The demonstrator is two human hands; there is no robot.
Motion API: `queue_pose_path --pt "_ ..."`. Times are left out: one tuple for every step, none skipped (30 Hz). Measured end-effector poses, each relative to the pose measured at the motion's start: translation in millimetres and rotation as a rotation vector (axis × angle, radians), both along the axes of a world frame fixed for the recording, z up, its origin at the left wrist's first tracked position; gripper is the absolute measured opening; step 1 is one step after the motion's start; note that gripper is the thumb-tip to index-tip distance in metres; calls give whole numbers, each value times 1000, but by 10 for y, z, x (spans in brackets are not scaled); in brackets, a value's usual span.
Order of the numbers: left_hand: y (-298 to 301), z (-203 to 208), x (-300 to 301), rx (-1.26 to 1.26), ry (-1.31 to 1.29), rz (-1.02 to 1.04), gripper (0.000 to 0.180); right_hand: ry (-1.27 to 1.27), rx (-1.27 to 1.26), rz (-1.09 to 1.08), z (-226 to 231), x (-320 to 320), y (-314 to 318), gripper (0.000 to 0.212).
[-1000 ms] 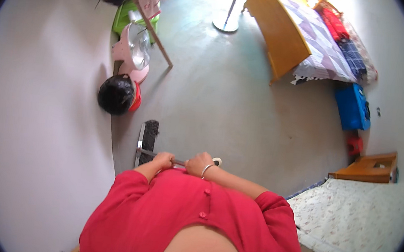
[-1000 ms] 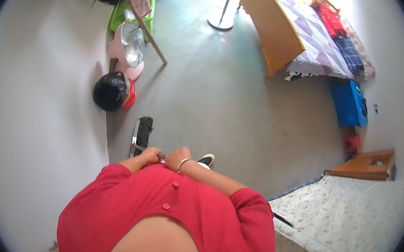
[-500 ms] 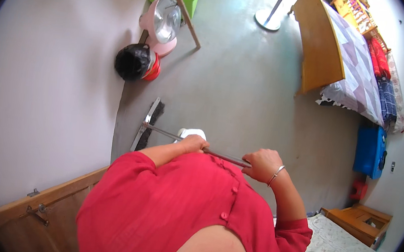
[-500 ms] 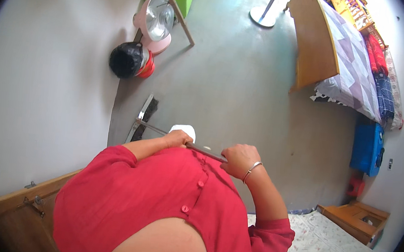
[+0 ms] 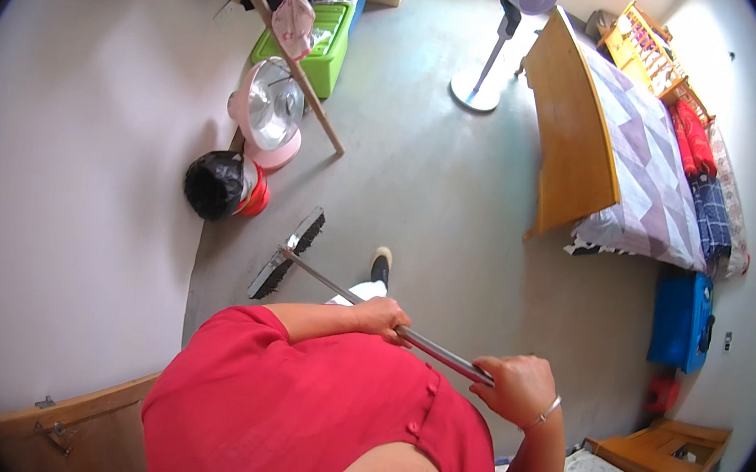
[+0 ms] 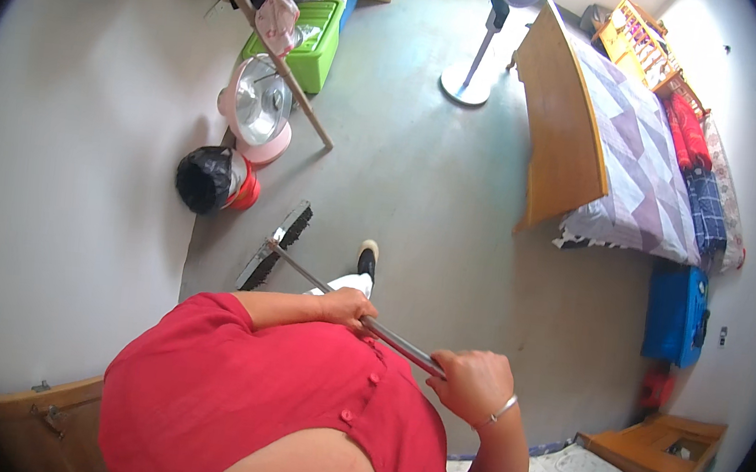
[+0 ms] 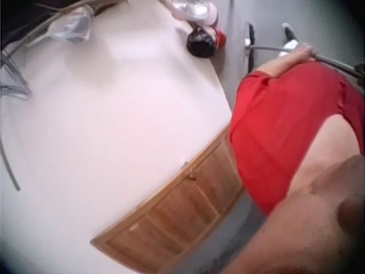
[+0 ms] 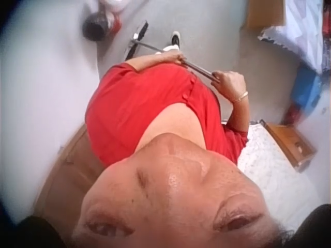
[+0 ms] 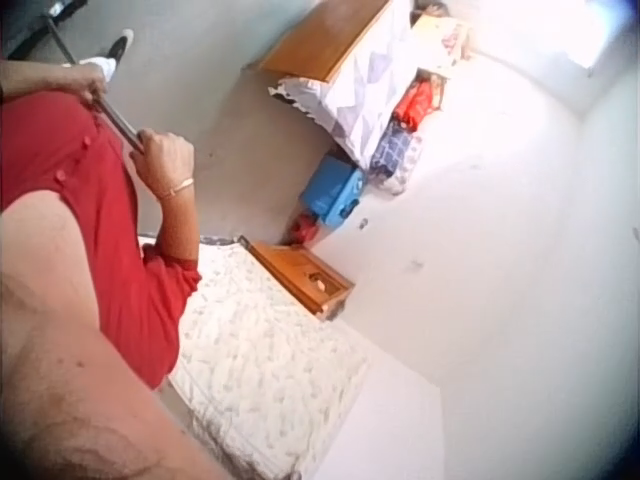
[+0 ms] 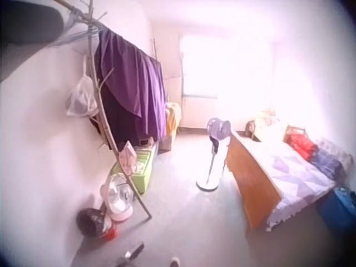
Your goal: The recorder is sweeping the floor in a bedroom and then opening the window.
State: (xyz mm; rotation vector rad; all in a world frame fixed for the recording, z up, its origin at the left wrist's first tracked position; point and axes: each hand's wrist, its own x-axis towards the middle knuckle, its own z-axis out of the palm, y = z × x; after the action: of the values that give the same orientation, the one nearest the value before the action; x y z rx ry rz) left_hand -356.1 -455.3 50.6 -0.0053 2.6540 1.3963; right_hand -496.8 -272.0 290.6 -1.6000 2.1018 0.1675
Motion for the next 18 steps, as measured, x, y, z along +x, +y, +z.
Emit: queue_pose_path --pt "-60 24 -174 25 -6 -44 39 7 -23 -18 55 -103 -53 23" --pt "-123 46 -345 51 -11 -87 37 15 -46 -34 86 -208 -106 23" --pt "-187 88 -536 29 11 -127 35 23 -90 -29 110 -329 -130 23" --pt "-264 102 -726 24 25 -123 35 37 -94 -24 138 -445 -191 23" --pt "-348 115 -915 20 40 -159 37 52 -106 -42 169 -566 -267 23" --pt "-442 156 -1089 17 52 -200 40 63 -117 -66 205 -663 -337 24" --pt "-542 206 -1273 29 53 -236 40 87 -118 -75 258 -761 -410 24" --pt "-626 266 -1453 25 61 -235 40 95 -122 -74 316 -856 -482 24" --pt "-690 321 -1603 26 66 -264 39 116 -110 -111 363 -945 -551 24" --pt "-755 373 -1755 28 71 -293 37 136 -99 -148 397 -1033 -615 24" --pt "-819 426 -1917 26 72 -285 37 160 -84 -181 410 -1125 -664 25" --pt "-878 485 -2073 6 64 -325 36 159 -86 -178 414 -1202 -687 25" --pt "-958 519 -2216 -14 55 -359 34 164 -104 -209 408 -1290 -714 26" --pt "-1028 530 -2330 -16 53 -348 34 169 -121 -239 398 -1368 -746 28" --pt "-1074 534 -2458 -34 63 -367 32 152 -139 -273 390 -1440 -777 30" --pt "-1121 528 -2599 -50 74 -392 31 158 -140 -271 364 -1523 -802 30" --pt "-1189 528 -2735 -66 71 -415 30 131 -155 -316 330 -1612 -832 29" --pt "-1259 535 -2861 -64 73 -412 30 100 -167 -363 294 -1703 -856 29"
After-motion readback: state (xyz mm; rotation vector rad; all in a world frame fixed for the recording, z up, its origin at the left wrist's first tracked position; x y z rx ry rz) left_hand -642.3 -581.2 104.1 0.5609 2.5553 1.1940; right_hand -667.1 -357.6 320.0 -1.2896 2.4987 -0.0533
